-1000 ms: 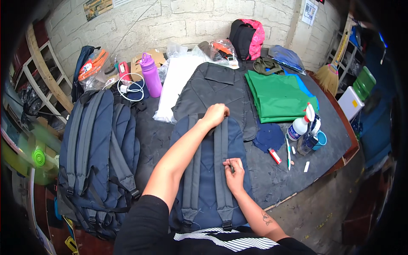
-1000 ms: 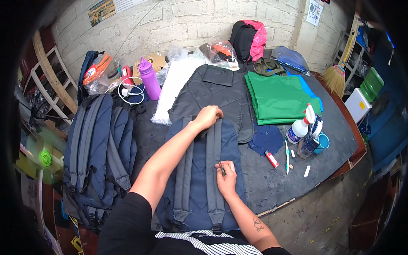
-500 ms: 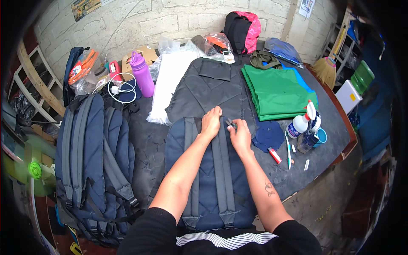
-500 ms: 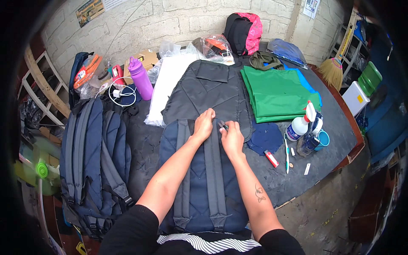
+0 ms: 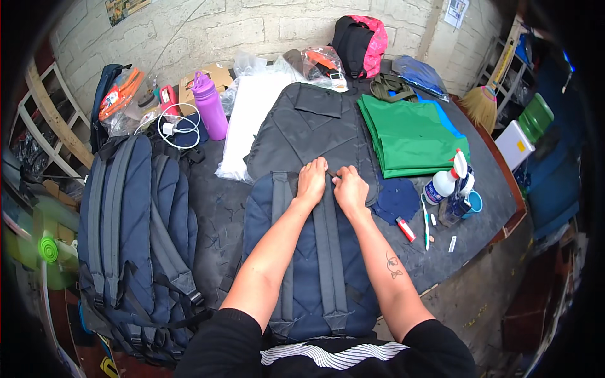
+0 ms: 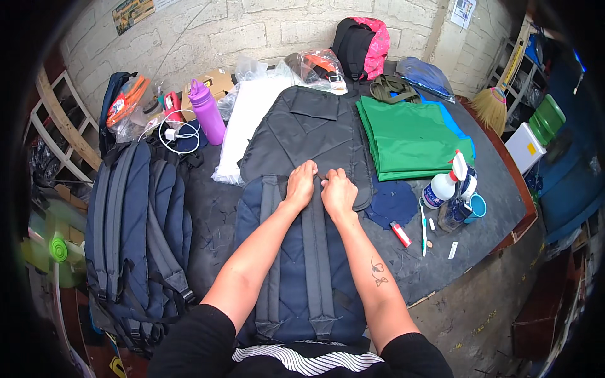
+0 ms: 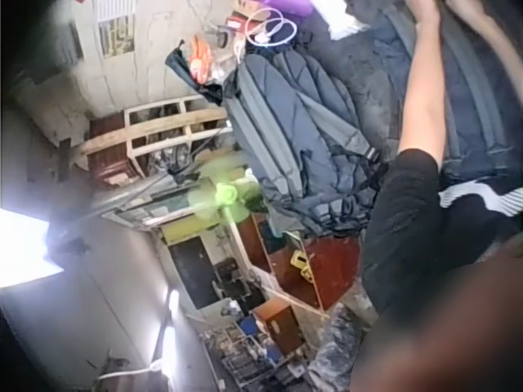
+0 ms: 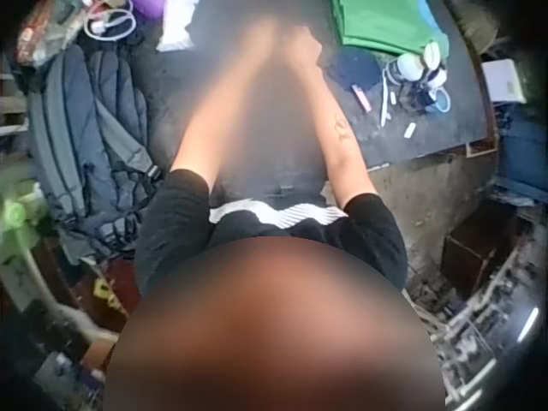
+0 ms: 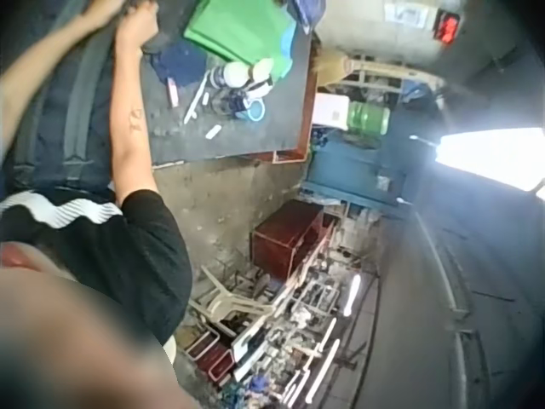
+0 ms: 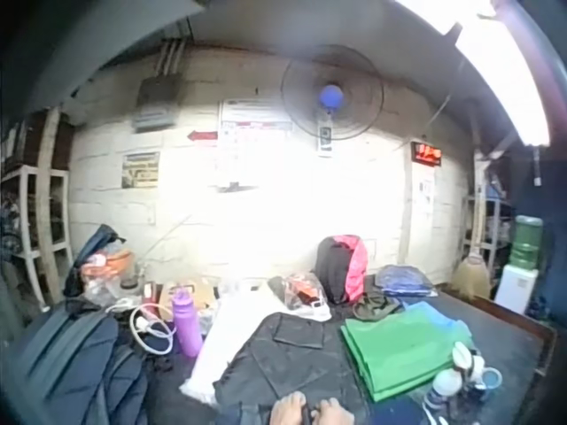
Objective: Inspecting and cleaning backpacks, including trimming loose threads with a utility knife.
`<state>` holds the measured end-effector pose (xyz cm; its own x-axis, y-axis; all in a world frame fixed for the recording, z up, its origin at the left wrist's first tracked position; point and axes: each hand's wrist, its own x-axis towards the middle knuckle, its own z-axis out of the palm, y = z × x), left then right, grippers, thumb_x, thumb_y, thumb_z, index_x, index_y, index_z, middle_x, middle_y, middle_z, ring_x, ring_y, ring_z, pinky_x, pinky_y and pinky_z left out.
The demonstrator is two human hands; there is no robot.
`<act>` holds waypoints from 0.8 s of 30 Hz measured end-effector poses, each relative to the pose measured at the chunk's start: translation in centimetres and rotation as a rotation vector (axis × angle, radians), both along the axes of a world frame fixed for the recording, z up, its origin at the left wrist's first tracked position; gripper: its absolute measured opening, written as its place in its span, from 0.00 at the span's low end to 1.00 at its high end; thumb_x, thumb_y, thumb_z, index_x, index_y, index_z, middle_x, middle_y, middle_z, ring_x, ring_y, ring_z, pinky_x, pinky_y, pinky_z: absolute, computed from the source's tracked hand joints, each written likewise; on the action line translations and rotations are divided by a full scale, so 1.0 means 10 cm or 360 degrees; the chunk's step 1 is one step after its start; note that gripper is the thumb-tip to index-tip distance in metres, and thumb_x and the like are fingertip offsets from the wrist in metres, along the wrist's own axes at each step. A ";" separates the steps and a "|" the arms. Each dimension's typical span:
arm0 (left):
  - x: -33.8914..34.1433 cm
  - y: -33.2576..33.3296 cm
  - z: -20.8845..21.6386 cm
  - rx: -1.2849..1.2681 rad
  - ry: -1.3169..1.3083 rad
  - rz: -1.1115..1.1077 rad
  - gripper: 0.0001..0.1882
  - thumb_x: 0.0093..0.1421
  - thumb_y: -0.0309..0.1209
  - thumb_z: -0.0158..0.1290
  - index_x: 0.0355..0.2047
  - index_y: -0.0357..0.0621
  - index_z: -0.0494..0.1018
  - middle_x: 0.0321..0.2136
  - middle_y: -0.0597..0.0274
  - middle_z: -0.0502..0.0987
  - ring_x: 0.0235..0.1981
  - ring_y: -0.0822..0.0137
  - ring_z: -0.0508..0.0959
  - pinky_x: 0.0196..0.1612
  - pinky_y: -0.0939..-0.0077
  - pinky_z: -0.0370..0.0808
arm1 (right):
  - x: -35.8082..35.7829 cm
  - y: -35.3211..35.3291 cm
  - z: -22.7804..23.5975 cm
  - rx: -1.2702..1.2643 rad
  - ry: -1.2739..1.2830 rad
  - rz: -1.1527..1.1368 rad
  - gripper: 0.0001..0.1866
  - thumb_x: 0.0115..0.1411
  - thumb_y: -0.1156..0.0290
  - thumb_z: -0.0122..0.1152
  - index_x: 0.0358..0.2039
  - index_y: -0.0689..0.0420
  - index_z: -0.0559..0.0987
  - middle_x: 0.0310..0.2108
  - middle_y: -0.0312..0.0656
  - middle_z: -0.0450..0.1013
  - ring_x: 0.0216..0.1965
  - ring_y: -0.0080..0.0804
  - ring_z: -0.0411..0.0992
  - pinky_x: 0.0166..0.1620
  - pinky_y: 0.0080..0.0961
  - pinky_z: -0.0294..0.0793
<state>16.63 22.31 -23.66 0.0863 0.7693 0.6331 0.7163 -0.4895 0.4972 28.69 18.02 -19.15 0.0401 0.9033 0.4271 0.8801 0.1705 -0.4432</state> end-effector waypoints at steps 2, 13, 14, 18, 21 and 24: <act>-0.01 0.02 -0.01 -0.0064 0.0004 -0.0052 0.02 0.57 0.20 0.42 0.31 0.39 0.63 0.28 0.50 0.72 0.34 0.49 0.73 0.38 0.59 0.69 | 0.00 0.02 0.02 -0.0046 0.0001 -0.0009 0.06 0.51 0.70 0.62 0.30 0.57 0.78 0.33 0.42 0.73 0.33 0.46 0.75 0.36 0.39 0.73; -0.41 -1.01 0.78 0.0085 -0.0286 -0.0045 0.09 0.54 0.23 0.49 0.37 0.37 0.68 0.41 0.50 0.71 0.45 0.50 0.71 0.49 0.62 0.66 | 0.89 -0.98 -0.25 -0.0002 0.0343 -0.0066 0.19 0.55 0.66 0.60 0.46 0.61 0.73 0.40 0.50 0.70 0.43 0.49 0.67 0.48 0.39 0.65; -0.41 -1.15 0.75 -0.0029 -0.0153 -0.0054 0.11 0.54 0.25 0.51 0.38 0.38 0.69 0.42 0.51 0.71 0.47 0.50 0.70 0.51 0.61 0.64 | 1.05 -1.05 -0.27 0.0193 0.0196 -0.0109 0.20 0.55 0.66 0.60 0.47 0.61 0.72 0.40 0.50 0.69 0.44 0.49 0.65 0.49 0.40 0.63; -0.34 -1.45 0.36 -0.0369 0.0340 0.0055 0.43 0.47 0.55 0.60 0.60 0.50 0.60 0.62 0.46 0.53 0.67 0.47 0.46 0.66 0.49 0.40 | 1.81 -1.18 -0.42 0.0015 -0.0225 -0.1013 0.20 0.55 0.66 0.60 0.47 0.55 0.72 0.45 0.49 0.66 0.47 0.50 0.64 0.47 0.47 0.63; -0.33 -1.56 0.10 -0.0385 0.0500 0.0145 0.50 0.44 0.58 0.61 0.63 0.52 0.56 0.64 0.44 0.48 0.67 0.45 0.43 0.66 0.46 0.37 | 2.04 -1.10 -0.57 -0.0209 -0.0265 -0.1021 0.20 0.52 0.68 0.63 0.45 0.56 0.72 0.45 0.48 0.67 0.48 0.52 0.64 0.49 0.46 0.65; -0.27 -1.60 0.11 -0.0427 0.0382 0.0129 0.51 0.44 0.57 0.61 0.64 0.52 0.53 0.64 0.44 0.49 0.67 0.46 0.43 0.66 0.47 0.37 | 2.22 -1.04 -0.63 -0.0130 -0.0183 -0.1008 0.17 0.50 0.70 0.64 0.41 0.58 0.73 0.43 0.50 0.69 0.46 0.54 0.66 0.48 0.46 0.67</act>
